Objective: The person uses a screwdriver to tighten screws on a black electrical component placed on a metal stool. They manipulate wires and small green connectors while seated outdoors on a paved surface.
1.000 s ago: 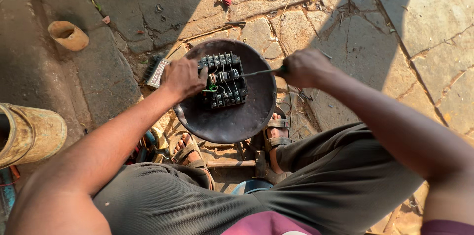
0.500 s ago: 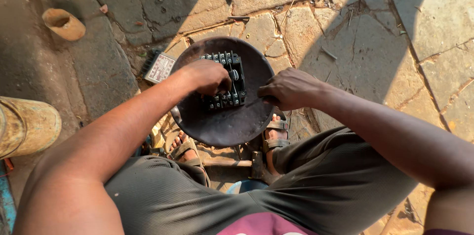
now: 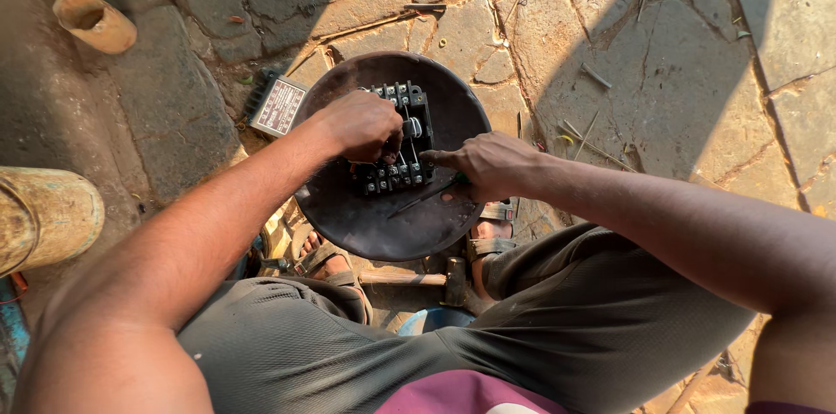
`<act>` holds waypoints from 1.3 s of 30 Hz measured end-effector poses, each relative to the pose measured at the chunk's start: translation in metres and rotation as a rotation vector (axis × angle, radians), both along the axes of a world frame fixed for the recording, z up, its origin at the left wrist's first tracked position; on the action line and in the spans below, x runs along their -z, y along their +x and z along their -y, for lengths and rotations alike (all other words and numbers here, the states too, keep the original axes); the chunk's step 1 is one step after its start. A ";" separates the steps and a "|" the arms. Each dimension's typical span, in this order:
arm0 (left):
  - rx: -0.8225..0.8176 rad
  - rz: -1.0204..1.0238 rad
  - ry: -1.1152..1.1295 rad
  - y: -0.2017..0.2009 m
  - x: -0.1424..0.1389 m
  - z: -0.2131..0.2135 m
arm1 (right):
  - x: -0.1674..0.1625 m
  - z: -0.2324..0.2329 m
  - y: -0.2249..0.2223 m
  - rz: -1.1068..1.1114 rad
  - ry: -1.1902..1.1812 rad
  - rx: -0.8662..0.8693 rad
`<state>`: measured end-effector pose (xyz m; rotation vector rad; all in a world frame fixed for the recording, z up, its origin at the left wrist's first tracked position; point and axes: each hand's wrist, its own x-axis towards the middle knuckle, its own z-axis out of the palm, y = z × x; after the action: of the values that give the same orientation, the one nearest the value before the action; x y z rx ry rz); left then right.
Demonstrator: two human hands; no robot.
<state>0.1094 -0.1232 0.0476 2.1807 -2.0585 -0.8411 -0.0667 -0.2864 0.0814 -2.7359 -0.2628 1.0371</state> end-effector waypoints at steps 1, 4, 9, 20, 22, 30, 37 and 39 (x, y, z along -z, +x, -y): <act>0.013 0.005 -0.006 0.002 0.000 0.000 | 0.001 0.002 0.001 -0.002 0.010 0.006; 0.006 -0.018 -0.011 0.004 0.000 0.000 | 0.002 0.004 0.002 -0.007 0.011 0.017; -0.007 -0.211 0.043 0.012 0.001 -0.005 | 0.004 0.001 -0.003 0.074 0.012 -0.002; -0.067 -0.320 0.154 0.012 0.005 -0.014 | 0.008 -0.001 -0.006 0.071 -0.075 -0.072; -0.134 -0.332 0.184 0.008 0.005 -0.018 | 0.008 -0.002 -0.006 0.024 -0.089 -0.062; -0.098 -0.265 0.042 0.002 0.013 -0.025 | -0.019 0.003 0.010 -0.026 -0.121 -0.182; -0.061 -0.259 0.026 0.004 0.027 -0.022 | -0.082 0.011 0.017 0.159 -0.178 -0.048; -0.043 -0.297 -0.017 0.007 0.028 -0.022 | -0.092 0.008 0.015 0.271 -0.199 -0.051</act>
<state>0.1160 -0.1010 0.0195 1.9436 -1.8627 -1.0636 -0.0515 -0.2947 0.1732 -3.0662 -0.2852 0.7360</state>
